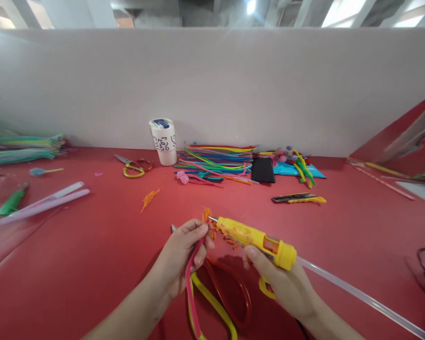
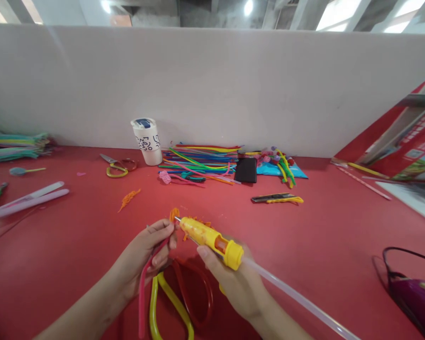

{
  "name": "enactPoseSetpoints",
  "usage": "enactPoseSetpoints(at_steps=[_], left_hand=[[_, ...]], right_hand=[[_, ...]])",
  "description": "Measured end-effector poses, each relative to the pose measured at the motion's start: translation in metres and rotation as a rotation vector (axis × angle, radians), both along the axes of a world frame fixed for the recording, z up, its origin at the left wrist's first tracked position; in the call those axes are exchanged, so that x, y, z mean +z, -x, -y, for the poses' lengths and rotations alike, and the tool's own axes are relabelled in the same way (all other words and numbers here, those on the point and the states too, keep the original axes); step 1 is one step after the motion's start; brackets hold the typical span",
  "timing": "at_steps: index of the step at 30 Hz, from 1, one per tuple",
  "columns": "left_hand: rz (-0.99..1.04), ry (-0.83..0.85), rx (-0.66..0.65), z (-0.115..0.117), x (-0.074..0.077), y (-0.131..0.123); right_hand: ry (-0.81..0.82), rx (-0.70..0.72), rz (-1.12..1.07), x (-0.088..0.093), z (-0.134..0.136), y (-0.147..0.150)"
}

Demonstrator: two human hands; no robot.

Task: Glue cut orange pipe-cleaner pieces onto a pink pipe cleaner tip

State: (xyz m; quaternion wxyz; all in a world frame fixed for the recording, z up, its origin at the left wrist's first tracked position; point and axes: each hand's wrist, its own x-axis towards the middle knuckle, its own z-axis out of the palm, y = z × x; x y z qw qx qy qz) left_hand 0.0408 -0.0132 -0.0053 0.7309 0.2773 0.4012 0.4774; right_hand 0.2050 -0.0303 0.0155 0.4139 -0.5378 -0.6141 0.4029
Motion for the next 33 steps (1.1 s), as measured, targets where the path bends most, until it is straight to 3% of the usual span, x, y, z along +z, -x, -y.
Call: enactPoseSetpoints(at_steps=[9, 26, 30, 33], left_hand=[[-0.005, 0.007, 0.007, 0.000, 0.001, 0.000], [-0.016, -0.010, 0.004, 0.000, 0.002, 0.000], [-0.074, -0.012, 0.030, 0.000, 0.005, -0.003], [-0.110, -0.046, 0.064, 0.000, 0.004, -0.003]], right_hand=[[-0.031, 0.099, 0.013, -0.010, -0.006, -0.006], [-0.028, 0.022, 0.015, -0.005, -0.003, -0.001], [-0.034, 0.054, 0.016, -0.013, -0.004, 0.000], [-0.091, -0.036, 0.053, -0.020, -0.005, 0.000]])
